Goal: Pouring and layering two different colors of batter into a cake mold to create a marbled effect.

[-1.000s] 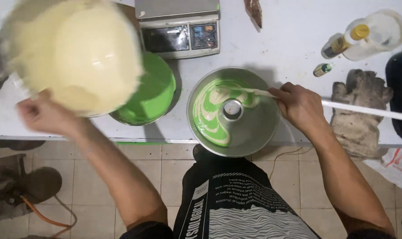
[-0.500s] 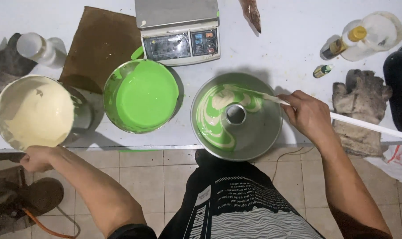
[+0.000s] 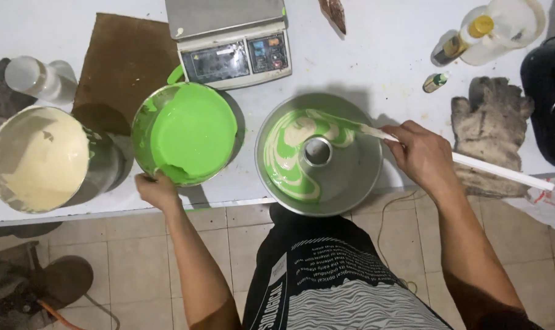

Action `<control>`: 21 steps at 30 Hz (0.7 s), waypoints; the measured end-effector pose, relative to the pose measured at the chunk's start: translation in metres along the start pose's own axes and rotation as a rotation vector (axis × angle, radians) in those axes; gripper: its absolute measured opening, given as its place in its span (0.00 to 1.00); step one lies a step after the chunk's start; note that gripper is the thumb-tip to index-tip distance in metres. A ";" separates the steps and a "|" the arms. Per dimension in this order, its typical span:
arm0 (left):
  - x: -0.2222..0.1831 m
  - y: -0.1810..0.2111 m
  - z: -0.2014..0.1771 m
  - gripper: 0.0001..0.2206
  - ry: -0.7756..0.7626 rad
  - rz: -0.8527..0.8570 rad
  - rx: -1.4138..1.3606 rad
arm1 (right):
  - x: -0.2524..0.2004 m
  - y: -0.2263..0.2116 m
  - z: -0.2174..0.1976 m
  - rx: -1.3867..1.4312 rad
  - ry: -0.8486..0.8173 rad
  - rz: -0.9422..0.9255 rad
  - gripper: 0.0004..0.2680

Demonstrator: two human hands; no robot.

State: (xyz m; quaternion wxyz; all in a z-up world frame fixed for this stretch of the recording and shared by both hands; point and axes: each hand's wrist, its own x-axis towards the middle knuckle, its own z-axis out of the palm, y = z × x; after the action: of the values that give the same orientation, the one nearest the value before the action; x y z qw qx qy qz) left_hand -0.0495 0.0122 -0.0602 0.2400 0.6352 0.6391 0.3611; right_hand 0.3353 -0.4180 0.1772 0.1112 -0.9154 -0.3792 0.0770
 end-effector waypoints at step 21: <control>-0.016 0.264 0.005 0.07 0.190 0.741 -0.423 | -0.016 0.010 -0.003 0.033 0.130 -0.055 0.09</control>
State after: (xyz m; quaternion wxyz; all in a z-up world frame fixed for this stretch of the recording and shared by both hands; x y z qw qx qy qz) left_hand 0.1238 -0.0208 0.1370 0.1593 0.7224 0.2992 0.6027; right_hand 0.3317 -0.4371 0.1787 0.1529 -0.9057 -0.3949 0.0205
